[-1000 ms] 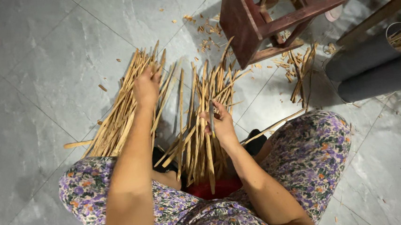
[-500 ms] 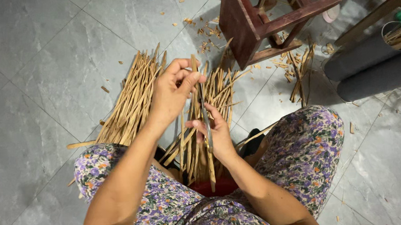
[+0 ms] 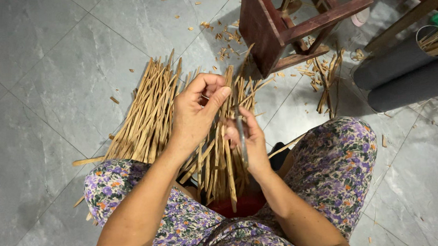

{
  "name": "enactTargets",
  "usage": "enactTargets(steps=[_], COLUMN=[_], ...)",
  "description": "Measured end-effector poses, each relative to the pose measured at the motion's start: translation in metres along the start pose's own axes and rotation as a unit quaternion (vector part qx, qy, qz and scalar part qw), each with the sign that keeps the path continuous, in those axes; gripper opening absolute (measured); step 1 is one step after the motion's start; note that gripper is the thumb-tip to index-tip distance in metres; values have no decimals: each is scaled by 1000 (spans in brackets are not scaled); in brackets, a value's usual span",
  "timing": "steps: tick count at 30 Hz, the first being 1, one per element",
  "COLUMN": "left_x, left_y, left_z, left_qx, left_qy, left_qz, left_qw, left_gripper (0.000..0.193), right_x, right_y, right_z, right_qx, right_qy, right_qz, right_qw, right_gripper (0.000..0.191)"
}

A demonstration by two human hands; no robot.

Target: The person sits on the floor and uses scissors to trim the ends of thin wooden sticks. They pick up sticks from a pile, cut the ends, and place the trimmed sticks into a separate pile.

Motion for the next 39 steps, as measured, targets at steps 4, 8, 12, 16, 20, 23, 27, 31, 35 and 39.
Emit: enactTargets(steps=[4,8,12,16,20,23,27,31,35,39], left_x=[5,8,13,16,18,18,19,20,21,21], left_y=[3,4,3,2,-1,0,3,6,10,7], left_z=[-3,-10,-17,-21,-27,-29,-28,-29,-28,-28], left_qx=[23,25,22,17,67,58,52,28,22,47], left_qy=[-16,-35,-42,-61,-78,-86,-77,-78,-83,-92], left_qz=[27,39,41,37,57,52,39,31,31,81], left_qw=[999,998,998,997,993,993,995,996,996,991], left_gripper=[10,10,11,9,8,8,10,9,9,10], right_x=[8,19,25,28,33,36,36,38,38,38], right_y=[-29,-53,-67,-73,-76,-77,-74,-72,-71,-73], right_z=[7,3,-1,1,2,2,3,4,4,4], right_qx=[47,39,14,-25,-10,7,26,28,27,43], right_qy=[10,-12,-25,-31,-39,-47,-49,-51,-52,-52], right_qz=[56,84,100,88,94,105,103,102,102,113], right_qw=[997,996,995,995,995,993,993,993,993,991], right_gripper=[70,73,74,81,83,83,82,83,84,82])
Point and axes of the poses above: each hand's wrist, its own x-axis away from the middle knuckle, its own z-axis out of the back of the hand, y = z × x, the point moved 7 cm from there along -x, towards the middle knuckle, and after that the axes turned 5 degrees about -z, right-handed, at the moved point
